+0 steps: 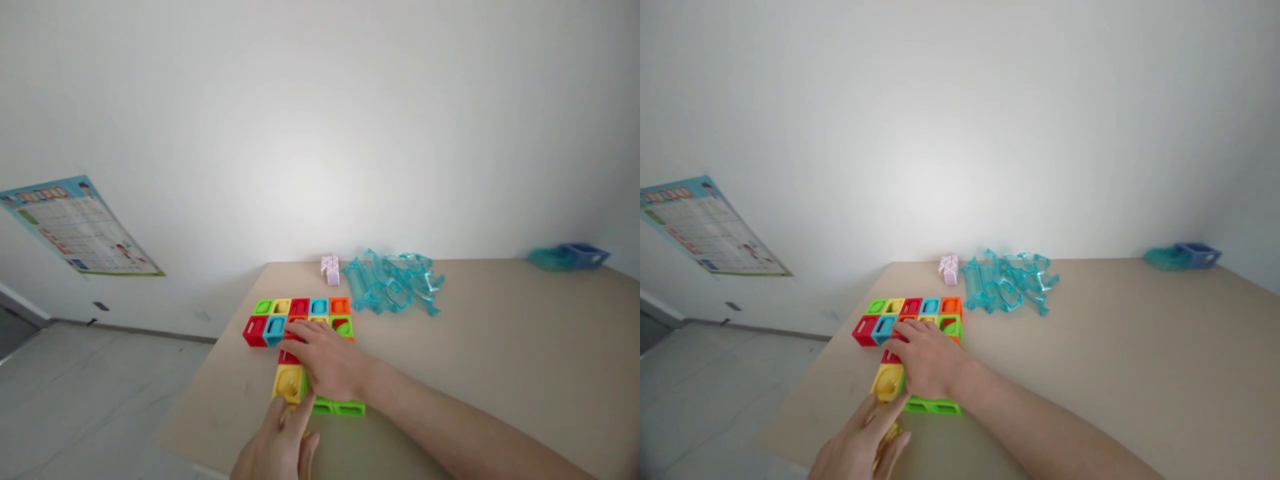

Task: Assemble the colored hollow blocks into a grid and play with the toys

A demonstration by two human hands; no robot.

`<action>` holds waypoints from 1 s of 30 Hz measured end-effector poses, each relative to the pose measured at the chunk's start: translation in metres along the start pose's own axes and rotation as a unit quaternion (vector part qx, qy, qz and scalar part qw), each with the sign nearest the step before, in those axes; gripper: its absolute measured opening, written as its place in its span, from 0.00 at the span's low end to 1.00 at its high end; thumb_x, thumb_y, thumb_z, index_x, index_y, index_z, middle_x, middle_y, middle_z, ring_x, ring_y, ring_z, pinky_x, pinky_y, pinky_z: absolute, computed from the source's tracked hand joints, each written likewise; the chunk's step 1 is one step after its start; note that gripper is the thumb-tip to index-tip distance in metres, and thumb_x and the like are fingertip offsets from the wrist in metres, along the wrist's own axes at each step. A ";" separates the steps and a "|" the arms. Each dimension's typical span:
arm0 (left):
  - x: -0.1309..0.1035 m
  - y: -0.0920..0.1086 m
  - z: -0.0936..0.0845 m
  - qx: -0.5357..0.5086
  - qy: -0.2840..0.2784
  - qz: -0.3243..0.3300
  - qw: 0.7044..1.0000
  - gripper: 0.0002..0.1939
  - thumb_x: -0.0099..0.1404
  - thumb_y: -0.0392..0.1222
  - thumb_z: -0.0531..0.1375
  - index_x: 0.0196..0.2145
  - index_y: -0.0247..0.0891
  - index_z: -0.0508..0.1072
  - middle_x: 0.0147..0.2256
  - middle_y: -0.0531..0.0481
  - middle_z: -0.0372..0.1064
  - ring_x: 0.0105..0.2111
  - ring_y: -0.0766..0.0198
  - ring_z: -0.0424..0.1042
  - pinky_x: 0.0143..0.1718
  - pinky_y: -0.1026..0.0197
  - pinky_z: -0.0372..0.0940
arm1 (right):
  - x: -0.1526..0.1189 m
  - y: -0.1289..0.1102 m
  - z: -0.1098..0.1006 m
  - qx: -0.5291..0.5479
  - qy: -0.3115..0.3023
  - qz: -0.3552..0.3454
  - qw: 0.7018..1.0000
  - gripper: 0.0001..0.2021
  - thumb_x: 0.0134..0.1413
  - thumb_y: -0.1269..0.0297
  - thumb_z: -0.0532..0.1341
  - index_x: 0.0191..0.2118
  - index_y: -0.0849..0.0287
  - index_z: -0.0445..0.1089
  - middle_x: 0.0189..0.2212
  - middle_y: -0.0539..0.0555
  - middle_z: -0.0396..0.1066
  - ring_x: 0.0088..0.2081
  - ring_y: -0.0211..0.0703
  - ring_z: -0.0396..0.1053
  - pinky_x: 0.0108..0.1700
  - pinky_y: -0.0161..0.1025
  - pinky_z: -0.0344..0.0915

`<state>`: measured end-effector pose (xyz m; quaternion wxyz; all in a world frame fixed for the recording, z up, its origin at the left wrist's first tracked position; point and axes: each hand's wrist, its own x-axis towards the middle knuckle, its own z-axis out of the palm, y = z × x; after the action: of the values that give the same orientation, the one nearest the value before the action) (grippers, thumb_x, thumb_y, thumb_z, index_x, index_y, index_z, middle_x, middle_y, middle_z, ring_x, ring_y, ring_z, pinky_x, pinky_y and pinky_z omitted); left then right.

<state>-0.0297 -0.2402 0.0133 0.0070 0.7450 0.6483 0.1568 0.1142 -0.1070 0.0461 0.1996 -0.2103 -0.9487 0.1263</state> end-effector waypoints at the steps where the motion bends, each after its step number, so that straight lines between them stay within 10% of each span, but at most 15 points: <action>1: 0.003 -0.001 -0.004 0.000 -0.017 0.005 1.000 0.22 0.63 0.37 0.54 0.54 0.50 0.71 0.35 0.46 0.73 0.27 0.62 0.76 0.23 0.68 0.67 | 0.000 0.000 0.001 0.001 0.000 0.004 1.000 0.26 0.50 0.66 0.62 0.57 0.58 0.64 0.58 0.62 0.61 0.61 0.55 0.55 0.60 0.52 0.53; 14: 0.014 0.016 0.000 -0.177 -0.072 0.005 0.982 0.20 0.58 0.33 0.57 0.49 0.37 0.72 0.37 0.41 0.72 0.34 0.57 0.74 0.34 0.60 0.71 | 0.001 -0.003 -0.001 -0.010 -0.016 0.013 1.000 0.26 0.49 0.70 0.58 0.57 0.58 0.64 0.59 0.62 0.59 0.59 0.56 0.55 0.58 0.53 0.55; 30: 0.005 0.001 -0.023 -0.045 -0.104 -0.026 0.993 0.05 0.61 0.39 0.58 0.36 0.41 0.71 0.32 0.49 0.73 0.27 0.62 0.75 0.26 0.65 0.65 | 0.002 -0.002 -0.007 -0.011 -0.029 0.002 1.000 0.21 0.56 0.63 0.59 0.56 0.49 0.67 0.61 0.60 0.55 0.59 0.56 0.54 0.57 0.56 0.55</action>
<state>-0.0341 -0.2398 0.0364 0.1126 0.7388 0.6557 0.1072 0.1148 -0.1066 0.0531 0.1697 -0.2108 -0.9549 0.1224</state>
